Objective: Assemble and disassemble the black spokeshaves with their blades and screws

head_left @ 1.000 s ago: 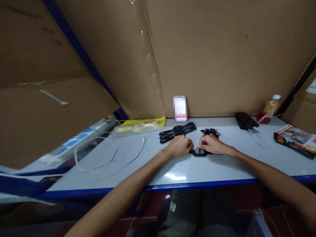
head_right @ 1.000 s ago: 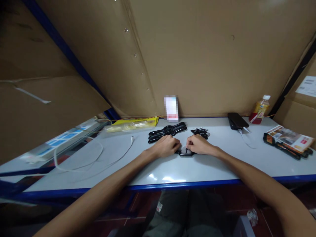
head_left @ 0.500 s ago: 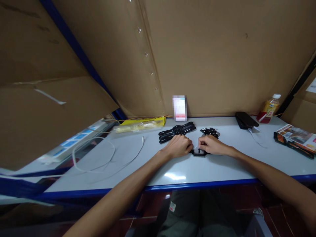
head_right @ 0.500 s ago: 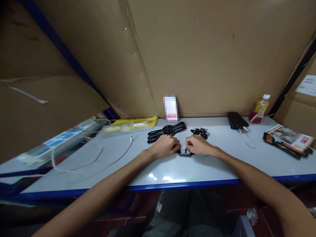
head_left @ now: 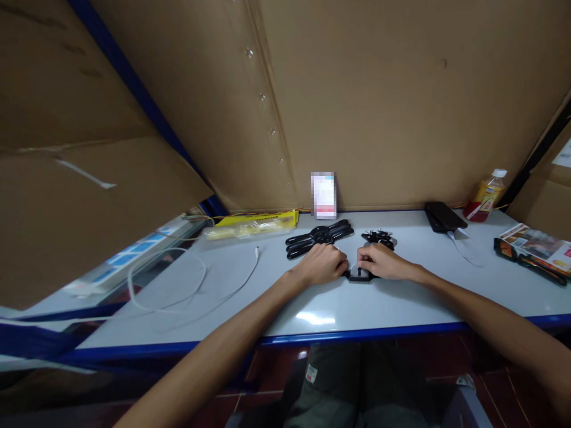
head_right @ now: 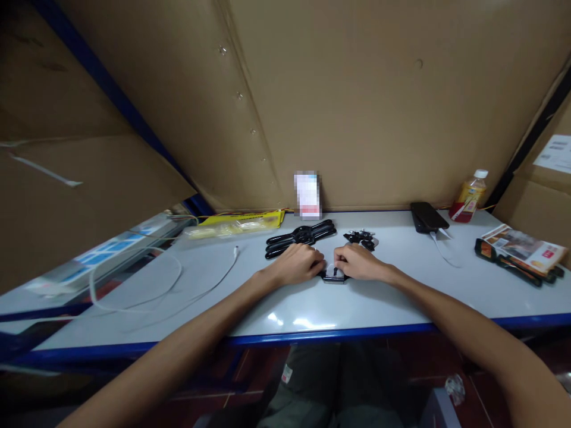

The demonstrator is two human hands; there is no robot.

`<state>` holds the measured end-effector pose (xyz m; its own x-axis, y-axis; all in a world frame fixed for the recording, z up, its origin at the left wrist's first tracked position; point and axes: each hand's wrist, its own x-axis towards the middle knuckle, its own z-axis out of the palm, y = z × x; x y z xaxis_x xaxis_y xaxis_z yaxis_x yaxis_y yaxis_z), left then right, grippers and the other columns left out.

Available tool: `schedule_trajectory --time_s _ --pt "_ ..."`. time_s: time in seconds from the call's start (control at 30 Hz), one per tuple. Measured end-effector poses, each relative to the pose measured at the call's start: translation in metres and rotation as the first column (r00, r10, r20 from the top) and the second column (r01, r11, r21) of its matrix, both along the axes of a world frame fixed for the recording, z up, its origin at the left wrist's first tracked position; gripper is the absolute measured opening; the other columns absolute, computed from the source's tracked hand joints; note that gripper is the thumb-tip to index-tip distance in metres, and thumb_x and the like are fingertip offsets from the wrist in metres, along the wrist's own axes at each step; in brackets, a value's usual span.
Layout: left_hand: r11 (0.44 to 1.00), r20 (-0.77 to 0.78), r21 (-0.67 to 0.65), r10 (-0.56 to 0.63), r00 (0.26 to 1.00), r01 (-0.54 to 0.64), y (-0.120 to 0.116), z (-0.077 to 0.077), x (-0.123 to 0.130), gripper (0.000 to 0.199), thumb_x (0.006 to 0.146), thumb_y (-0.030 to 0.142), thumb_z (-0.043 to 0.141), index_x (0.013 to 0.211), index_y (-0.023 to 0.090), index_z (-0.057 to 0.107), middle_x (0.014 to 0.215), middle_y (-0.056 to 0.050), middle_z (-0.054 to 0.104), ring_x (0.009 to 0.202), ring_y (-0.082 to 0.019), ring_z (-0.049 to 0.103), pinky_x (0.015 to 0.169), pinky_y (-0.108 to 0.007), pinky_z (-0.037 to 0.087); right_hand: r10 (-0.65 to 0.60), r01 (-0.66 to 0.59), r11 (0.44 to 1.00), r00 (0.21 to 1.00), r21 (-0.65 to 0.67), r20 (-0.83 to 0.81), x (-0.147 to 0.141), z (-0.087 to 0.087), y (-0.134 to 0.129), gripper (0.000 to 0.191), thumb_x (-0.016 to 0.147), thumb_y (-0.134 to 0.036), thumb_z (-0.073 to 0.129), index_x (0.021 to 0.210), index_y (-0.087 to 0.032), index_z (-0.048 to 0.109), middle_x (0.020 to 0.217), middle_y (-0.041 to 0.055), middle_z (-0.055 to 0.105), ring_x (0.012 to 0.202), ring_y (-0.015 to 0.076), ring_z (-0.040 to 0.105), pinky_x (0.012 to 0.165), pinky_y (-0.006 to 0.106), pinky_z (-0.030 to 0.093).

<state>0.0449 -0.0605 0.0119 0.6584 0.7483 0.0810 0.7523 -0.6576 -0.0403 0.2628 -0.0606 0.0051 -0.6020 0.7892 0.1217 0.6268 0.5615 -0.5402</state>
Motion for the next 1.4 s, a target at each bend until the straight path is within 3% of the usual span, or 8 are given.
schedule_trajectory --time_s 0.37,0.47,0.53,0.77,0.93,1.13,1.27,1.4 --pt "1.000 0.033 -0.028 -0.007 0.999 0.008 0.000 0.001 0.001 0.034 0.093 0.024 0.047 0.073 0.016 0.074 0.074 -0.015 0.073 0.066 -0.024 0.065 0.060 -0.035 0.030 -0.010 0.010 1.000 1.000 -0.026 0.003 0.000 0.004 -0.003 0.019 0.090 -0.009 0.062 0.074 -0.019 0.065 0.065 -0.0020 0.063 0.061 0.0121 0.051 0.065 0.026 0.033" --pt "0.999 0.037 -0.034 -0.008 0.999 0.010 0.000 0.002 0.000 0.033 0.093 0.023 0.048 0.074 0.015 0.073 0.075 -0.015 0.073 0.067 -0.023 0.065 0.060 -0.034 0.030 -0.087 0.084 0.993 0.996 0.081 0.034 0.005 0.016 -0.005 0.016 0.092 -0.016 0.062 0.077 -0.020 0.068 0.072 0.0011 0.068 0.067 0.0141 0.054 0.065 0.027 0.032" --pt "0.999 0.029 -0.034 -0.014 0.999 0.015 -0.001 0.003 0.000 0.033 0.094 0.024 0.048 0.074 0.015 0.073 0.076 -0.015 0.073 0.067 -0.023 0.065 0.060 -0.034 0.030 -0.188 0.176 0.959 0.982 0.224 0.032 0.012 0.028 -0.004 0.017 0.095 -0.022 0.060 0.082 -0.020 0.070 0.079 0.0033 0.071 0.070 0.0158 0.056 0.065 0.028 0.031" --pt "1.000 0.032 -0.014 -0.008 0.999 0.009 0.002 0.003 -0.002 0.038 0.098 0.028 0.045 0.073 0.016 0.071 0.076 -0.013 0.073 0.065 -0.021 0.064 0.061 -0.033 0.029 -0.564 0.480 0.779 0.818 0.403 0.115 0.052 0.053 0.021 0.029 0.102 -0.033 0.053 0.090 -0.020 0.076 0.088 0.0103 0.077 0.080 0.0227 0.066 0.066 0.030 0.032" --pt "1.000 0.046 -0.016 0.009 0.999 -0.008 0.004 0.005 -0.004 0.038 0.098 0.028 0.046 0.073 0.016 0.072 0.073 -0.013 0.072 0.066 -0.022 0.064 0.062 -0.033 0.031 -0.573 0.460 0.812 0.747 0.360 0.336 0.070 0.042 0.037 0.024 0.097 -0.025 0.057 0.100 -0.019 0.079 0.099 0.0140 0.079 0.090 0.0252 0.071 0.068 0.030 0.037" --pt "0.999 -0.011 0.005 0.052 0.999 -0.052 0.005 0.006 -0.006 0.041 0.101 0.031 0.043 0.077 0.018 0.074 0.079 -0.013 0.075 0.069 -0.022 0.065 0.061 -0.032 0.027 -0.511 0.426 0.855 0.792 0.296 0.335 0.078 0.029 0.047 0.034 0.087 -0.008 0.056 0.110 -0.020 0.078 0.106 0.0121 0.079 0.097 0.0243 0.070 0.071 0.028 0.040" --pt "0.998 -0.026 0.011 0.055 0.998 -0.055 0.005 0.007 -0.006 0.040 0.100 0.030 0.043 0.078 0.018 0.075 0.082 -0.013 0.076 0.071 -0.023 0.066 0.061 -0.033 0.025 -0.492 0.439 0.869 0.810 0.228 0.318 0.078 0.026 0.050 0.015 0.092 -0.022 0.065 0.095 -0.020 0.080 0.101 0.0131 0.078 0.095 0.0261 0.070 0.072 0.030 0.042" --pt "0.999 -0.011 0.016 0.040 0.999 -0.040 0.006 0.006 -0.007 0.040 0.100 0.030 0.044 0.077 0.018 0.074 0.081 -0.013 0.076 0.070 -0.024 0.066 0.060 -0.033 0.023 -0.508 0.454 0.860 0.809 0.233 0.297 0.077 0.022 0.051 0.028 0.094 -0.035 0.069 0.118 -0.020 0.075 0.106 0.0142 0.077 0.101 0.0285 0.069 0.075 0.031 0.044"
